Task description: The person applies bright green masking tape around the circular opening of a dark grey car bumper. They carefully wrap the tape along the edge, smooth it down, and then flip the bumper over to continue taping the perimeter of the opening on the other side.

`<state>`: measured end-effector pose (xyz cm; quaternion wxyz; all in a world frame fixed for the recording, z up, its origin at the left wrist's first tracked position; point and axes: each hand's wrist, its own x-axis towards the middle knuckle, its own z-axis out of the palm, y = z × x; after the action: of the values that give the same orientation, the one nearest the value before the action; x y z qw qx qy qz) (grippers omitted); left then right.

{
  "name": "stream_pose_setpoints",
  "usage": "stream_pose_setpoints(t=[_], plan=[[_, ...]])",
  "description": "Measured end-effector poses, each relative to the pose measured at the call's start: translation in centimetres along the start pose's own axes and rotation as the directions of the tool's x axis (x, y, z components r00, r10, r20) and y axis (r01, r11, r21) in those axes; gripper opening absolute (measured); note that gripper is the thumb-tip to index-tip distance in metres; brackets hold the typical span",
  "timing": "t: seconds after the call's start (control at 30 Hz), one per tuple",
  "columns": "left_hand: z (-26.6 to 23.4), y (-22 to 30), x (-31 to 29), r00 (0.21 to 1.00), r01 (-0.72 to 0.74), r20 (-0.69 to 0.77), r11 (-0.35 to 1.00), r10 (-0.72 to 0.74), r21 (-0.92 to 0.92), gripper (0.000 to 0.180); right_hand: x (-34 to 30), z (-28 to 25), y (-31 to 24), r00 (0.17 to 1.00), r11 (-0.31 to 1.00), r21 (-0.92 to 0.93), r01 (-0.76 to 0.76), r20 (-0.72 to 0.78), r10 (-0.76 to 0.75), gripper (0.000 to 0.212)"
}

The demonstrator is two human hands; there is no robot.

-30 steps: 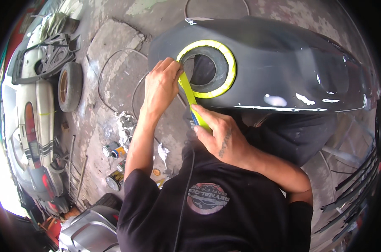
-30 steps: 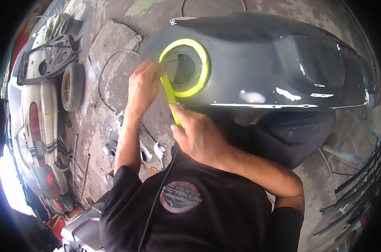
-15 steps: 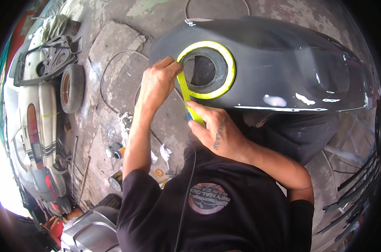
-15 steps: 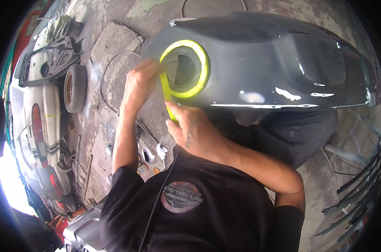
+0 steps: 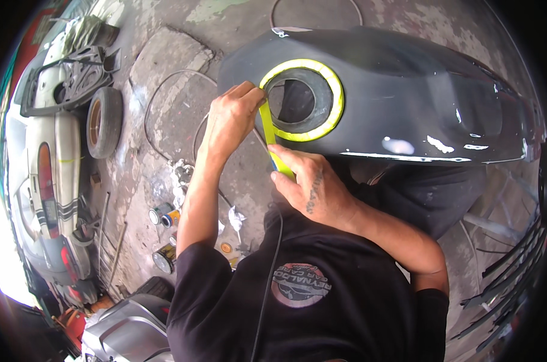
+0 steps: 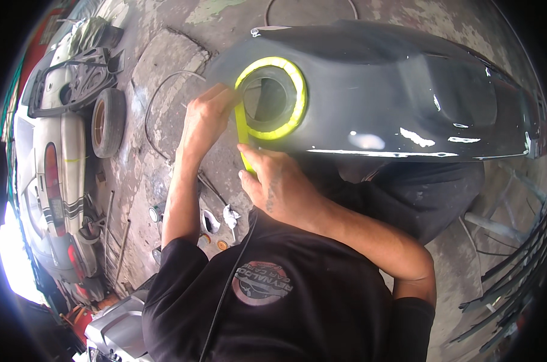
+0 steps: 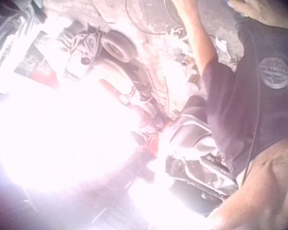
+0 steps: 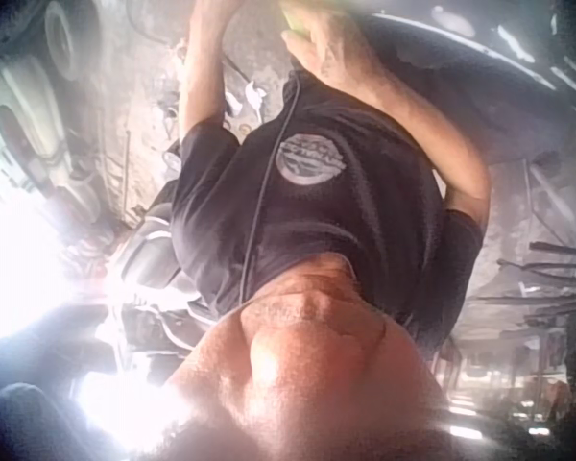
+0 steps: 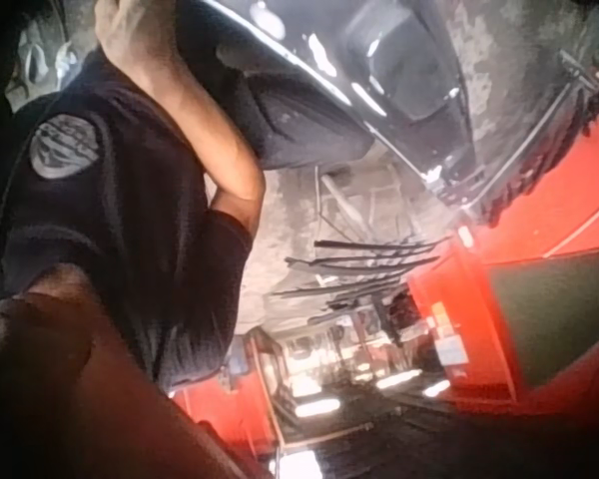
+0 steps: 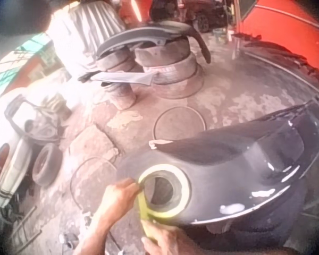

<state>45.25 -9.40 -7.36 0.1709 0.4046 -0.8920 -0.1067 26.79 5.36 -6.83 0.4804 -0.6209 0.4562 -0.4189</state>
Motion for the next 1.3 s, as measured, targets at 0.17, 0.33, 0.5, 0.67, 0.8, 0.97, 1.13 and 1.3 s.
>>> stream_pose_setpoints(t=[0.17, 0.33, 0.5, 0.67, 0.8, 0.97, 1.13, 1.3], plan=[[0.2, -0.2, 0.0, 1.0, -0.002, -0.021, 1.0, 0.002, -0.006, 0.008, 0.0, 0.0, 0.0, 1.0, 1.0, -0.016, 0.016, -0.016, -0.016, 0.044], [0.2, -0.1, 0.1, 1.0, 0.011, -0.029, 1.0, -0.012, -0.025, 0.009, 0.0, -0.1, 0.1, 1.0, 1.0, -0.018, 0.016, -0.02, -0.016, 0.044], [0.1, -0.2, 0.1, 0.999, 0.025, -0.023, 0.998, -0.026, -0.049, 0.021, 0.1, -0.2, -0.2, 1.0, 1.0, 0.013, 0.008, -0.021, -0.008, 0.042], [-0.4, 1.0, 0.9, 0.985, 0.164, -0.029, 0.975, -0.17, -0.151, 0.036, 0.1, 0.0, 0.5, 0.999, 0.997, -0.062, 0.05, -0.012, -0.051, 0.044], [-0.2, -0.2, 1.1, 0.926, 0.378, 0.118, 0.859, -0.36, -0.345, 0.035, 0.1, -0.4, -0.4, 0.998, 0.998, 0.023, -0.054, 0.014, 0.054, 0.043], [0.2, -2.0, 1.2, 0.867, 0.487, 0.24, 0.638, -0.438, -0.597, 0.024, 0.3, -0.2, -0.7, 0.997, 0.996, 0.043, -0.074, 0.022, 0.073, 0.044], [0.9, -2.4, 1.0, 0.848, 0.495, 0.25, 0.531, -0.467, -0.688, 0.025, 0.6, -0.8, -1.1, 0.998, 0.998, 0.008, -0.061, -0.012, 0.061, 0.044], [2.1, -3.3, -0.1, 0.889, 0.428, 0.198, 0.598, -0.412, -0.678, 0.029, 0.7, -1.1, -1.7, 0.993, 0.993, 0.017, -0.12, 0.006, 0.12, 0.045]])
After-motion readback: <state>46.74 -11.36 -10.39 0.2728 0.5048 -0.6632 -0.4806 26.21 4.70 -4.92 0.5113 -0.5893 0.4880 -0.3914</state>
